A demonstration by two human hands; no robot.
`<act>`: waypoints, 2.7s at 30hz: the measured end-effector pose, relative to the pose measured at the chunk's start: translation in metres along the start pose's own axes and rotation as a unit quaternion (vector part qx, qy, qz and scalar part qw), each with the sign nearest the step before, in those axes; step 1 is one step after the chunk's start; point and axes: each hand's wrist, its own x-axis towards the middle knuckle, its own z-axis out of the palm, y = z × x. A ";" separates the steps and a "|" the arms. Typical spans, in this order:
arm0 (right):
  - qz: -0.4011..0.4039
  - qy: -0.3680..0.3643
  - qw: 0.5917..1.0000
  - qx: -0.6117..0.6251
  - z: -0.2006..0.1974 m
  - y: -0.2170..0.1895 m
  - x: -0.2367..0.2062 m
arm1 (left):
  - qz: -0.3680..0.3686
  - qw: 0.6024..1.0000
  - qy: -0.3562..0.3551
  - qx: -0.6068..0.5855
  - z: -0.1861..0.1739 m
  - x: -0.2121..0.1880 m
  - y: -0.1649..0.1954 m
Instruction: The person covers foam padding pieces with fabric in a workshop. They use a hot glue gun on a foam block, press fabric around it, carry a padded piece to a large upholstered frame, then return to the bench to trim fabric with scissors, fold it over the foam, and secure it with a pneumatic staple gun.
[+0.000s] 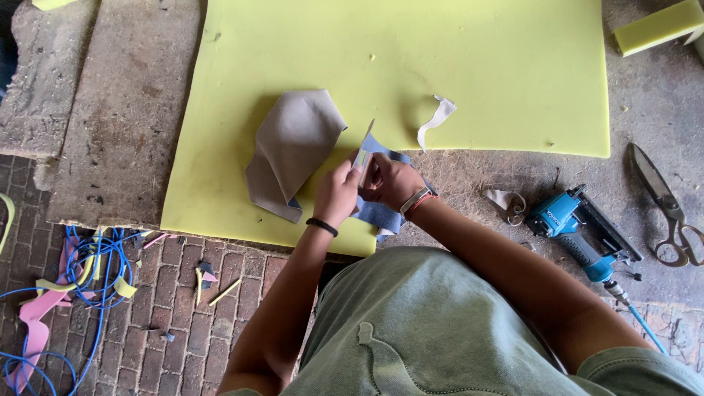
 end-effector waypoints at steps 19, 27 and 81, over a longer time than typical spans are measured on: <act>-0.011 -0.020 1.000 0.013 0.008 0.019 -0.001 | 0.016 0.992 -0.031 0.121 0.006 -0.034 0.021; 0.000 -0.018 1.000 0.011 0.002 0.002 -0.012 | 0.363 0.932 0.024 -0.002 0.031 0.068 -0.074; 0.202 0.185 0.869 0.412 0.046 -0.005 0.001 | 0.007 0.982 -0.047 0.185 0.036 0.032 -0.063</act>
